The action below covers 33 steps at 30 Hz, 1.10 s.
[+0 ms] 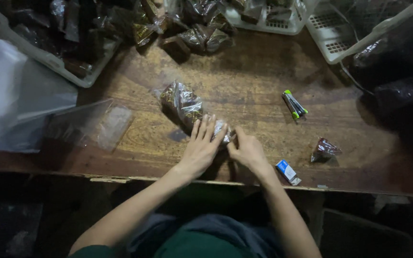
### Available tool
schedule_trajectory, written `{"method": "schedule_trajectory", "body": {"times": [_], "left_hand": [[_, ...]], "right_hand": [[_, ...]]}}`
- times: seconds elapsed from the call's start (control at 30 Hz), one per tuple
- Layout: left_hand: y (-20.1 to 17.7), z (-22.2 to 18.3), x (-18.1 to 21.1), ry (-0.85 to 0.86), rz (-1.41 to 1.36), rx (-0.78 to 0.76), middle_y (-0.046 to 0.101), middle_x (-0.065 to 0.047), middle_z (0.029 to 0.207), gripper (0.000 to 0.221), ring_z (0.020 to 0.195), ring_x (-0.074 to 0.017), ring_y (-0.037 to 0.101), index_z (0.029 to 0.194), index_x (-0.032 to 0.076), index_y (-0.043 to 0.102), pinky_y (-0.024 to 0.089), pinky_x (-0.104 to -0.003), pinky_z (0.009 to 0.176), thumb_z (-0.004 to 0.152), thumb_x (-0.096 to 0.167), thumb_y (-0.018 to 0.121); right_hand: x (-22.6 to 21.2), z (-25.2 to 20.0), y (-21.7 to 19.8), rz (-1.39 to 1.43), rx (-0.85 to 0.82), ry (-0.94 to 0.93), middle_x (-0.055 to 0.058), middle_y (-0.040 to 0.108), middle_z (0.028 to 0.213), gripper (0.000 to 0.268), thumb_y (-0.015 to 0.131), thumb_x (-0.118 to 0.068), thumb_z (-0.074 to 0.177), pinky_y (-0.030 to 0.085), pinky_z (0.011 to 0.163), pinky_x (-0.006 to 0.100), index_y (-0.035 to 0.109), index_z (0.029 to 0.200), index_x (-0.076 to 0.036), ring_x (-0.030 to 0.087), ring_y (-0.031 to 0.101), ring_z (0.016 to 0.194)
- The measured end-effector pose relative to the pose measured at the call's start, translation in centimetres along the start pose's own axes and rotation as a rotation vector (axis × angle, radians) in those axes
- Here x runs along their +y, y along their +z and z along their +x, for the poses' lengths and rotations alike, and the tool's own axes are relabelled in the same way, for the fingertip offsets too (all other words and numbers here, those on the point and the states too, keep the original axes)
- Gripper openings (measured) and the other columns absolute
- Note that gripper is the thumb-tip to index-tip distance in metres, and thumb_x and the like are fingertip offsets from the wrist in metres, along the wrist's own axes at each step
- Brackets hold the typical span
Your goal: Packaging small food items into plastic bags and sealing them with a lighter
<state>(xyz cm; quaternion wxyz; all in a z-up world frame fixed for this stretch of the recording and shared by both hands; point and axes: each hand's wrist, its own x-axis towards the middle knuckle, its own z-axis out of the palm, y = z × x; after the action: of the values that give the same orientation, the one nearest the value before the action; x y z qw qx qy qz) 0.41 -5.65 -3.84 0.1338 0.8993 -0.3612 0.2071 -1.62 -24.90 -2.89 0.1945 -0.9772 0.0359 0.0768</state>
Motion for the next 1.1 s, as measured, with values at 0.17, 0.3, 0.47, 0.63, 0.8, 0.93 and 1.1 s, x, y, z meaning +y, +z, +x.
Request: {"method": "schedule_trajectory", "body": {"times": [0.17, 0.3, 0.47, 0.63, 0.8, 0.93, 1.1], "left_hand": [[0.5, -0.3, -0.7, 0.022, -0.058, 0.04, 0.041, -0.023, 0.159, 0.057, 0.15, -0.0392, 0.036, 0.152, 0.016, 0.048, 0.019, -0.055, 0.125, 0.096, 0.024, 0.059], [1.1, -0.9, -0.2, -0.003, -0.063, 0.084, 0.044, -0.022, 0.157, 0.049, 0.149, -0.0375, 0.039, 0.146, 0.02, 0.056, 0.022, -0.053, 0.124, 0.097, 0.018, 0.057], [1.2, 0.8, -2.0, -0.022, -0.204, 0.152, 0.048, -0.022, 0.155, 0.039, 0.147, -0.04, 0.042, 0.135, 0.025, 0.066, 0.027, -0.054, 0.121, 0.096, 0.022, 0.063], [-0.5, 1.3, -4.7, -0.197, -0.079, 0.159, 0.055, -0.011, 0.139, 0.039, 0.135, -0.0301, 0.048, 0.12, 0.029, 0.073, 0.036, -0.046, 0.111, 0.085, 0.012, 0.071], [-0.6, -1.1, -6.9, -0.282, -0.126, 0.056, 0.052, -0.001, 0.125, 0.046, 0.124, -0.0222, 0.049, 0.123, 0.032, 0.068, 0.047, -0.037, 0.098, 0.082, 0.012, 0.074], [0.6, -2.9, -8.6, -0.163, -0.486, -0.004, 0.051, -0.007, 0.126, 0.047, 0.118, -0.0319, 0.052, 0.116, 0.022, 0.072, 0.05, -0.044, 0.096, 0.069, 0.018, 0.078], [-1.2, -4.5, -10.1, -0.218, -0.554, -0.075, 0.054, -0.009, 0.113, 0.038, 0.106, -0.0323, 0.061, 0.117, 0.028, 0.071, 0.054, -0.041, 0.088, 0.085, 0.011, 0.062]], "right_hand": [[0.3, 2.6, 0.5, 0.071, 0.047, -0.133, 0.027, 0.073, 0.091, 0.02, 0.05, -0.03, 0.101, 0.055, 0.079, 0.061, 0.056, 0.112, -0.015, 0.048, 0.071, 0.093], [0.0, 4.6, 3.3, -0.261, -0.033, 0.027, 0.016, 0.076, 0.084, 0.025, 0.046, -0.04, 0.098, 0.06, 0.078, 0.053, 0.059, 0.104, -0.019, 0.039, 0.077, 0.089], [-3.2, -0.4, 1.6, -0.266, 0.022, 0.1, 0.02, 0.075, 0.086, 0.026, 0.052, -0.035, 0.097, 0.061, 0.077, 0.054, 0.065, 0.102, -0.013, 0.043, 0.076, 0.09], [-7.0, -6.9, 1.5, -0.262, 0.075, -0.056, 0.013, 0.071, 0.059, 0.015, 0.051, -0.029, 0.094, 0.06, 0.054, 0.048, 0.059, 0.083, -0.022, 0.034, 0.076, 0.062], [-8.1, -5.6, 2.5, -0.059, 0.132, -0.129, 0.013, 0.07, 0.077, 0.022, 0.061, -0.038, 0.086, 0.06, 0.054, 0.051, 0.061, 0.093, -0.018, 0.038, 0.074, 0.068], [-13.5, -2.2, -4.6, 0.122, 0.178, -0.175, 0.014, 0.045, 0.141, 0.113, 0.085, -0.02, 0.072, 0.06, 0.09, 0.06, 0.017, 0.162, -0.024, 0.042, 0.058, 0.125], [-12.5, 4.2, 0.3, 0.23, 0.236, -0.178, 0.016, 0.037, 0.134, 0.103, 0.084, -0.008, 0.066, 0.06, 0.079, 0.067, 0.033, 0.154, -0.023, 0.054, 0.066, 0.098]]}}
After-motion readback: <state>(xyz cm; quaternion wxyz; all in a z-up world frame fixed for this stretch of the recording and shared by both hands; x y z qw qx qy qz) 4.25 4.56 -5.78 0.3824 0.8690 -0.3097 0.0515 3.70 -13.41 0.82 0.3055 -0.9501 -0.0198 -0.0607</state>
